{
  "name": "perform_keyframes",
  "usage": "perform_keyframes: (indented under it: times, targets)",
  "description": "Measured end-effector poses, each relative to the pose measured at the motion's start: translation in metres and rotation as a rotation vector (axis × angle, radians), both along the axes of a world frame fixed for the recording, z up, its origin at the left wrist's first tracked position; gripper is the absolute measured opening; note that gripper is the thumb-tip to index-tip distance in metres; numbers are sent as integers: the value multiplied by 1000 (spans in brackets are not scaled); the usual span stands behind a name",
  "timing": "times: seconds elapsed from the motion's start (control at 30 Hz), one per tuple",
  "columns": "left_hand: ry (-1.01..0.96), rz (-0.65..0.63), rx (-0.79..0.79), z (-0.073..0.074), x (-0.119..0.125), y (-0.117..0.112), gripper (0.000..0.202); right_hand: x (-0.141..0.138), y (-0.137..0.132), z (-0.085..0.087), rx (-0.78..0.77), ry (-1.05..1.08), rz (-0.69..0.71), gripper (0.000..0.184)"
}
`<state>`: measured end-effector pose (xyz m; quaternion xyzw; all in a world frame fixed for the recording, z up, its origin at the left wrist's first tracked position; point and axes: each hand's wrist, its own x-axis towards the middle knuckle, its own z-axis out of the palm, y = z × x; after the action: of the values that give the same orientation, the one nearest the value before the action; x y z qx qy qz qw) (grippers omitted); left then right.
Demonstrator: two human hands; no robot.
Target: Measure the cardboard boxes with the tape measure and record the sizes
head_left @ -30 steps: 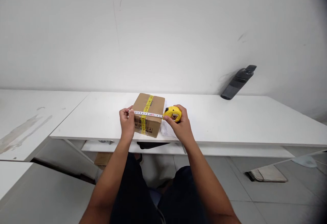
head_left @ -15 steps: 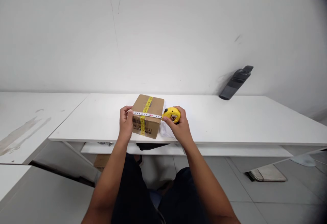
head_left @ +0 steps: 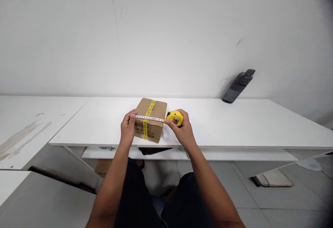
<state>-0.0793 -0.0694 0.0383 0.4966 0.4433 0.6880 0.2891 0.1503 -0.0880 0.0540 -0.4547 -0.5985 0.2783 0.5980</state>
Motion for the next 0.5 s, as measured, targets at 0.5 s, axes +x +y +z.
perform_keyframes:
  times: [0.5]
  targets:
    - [74,59,11,-4,-3,2,39,-6,-2,-9,14,72,-32,52]
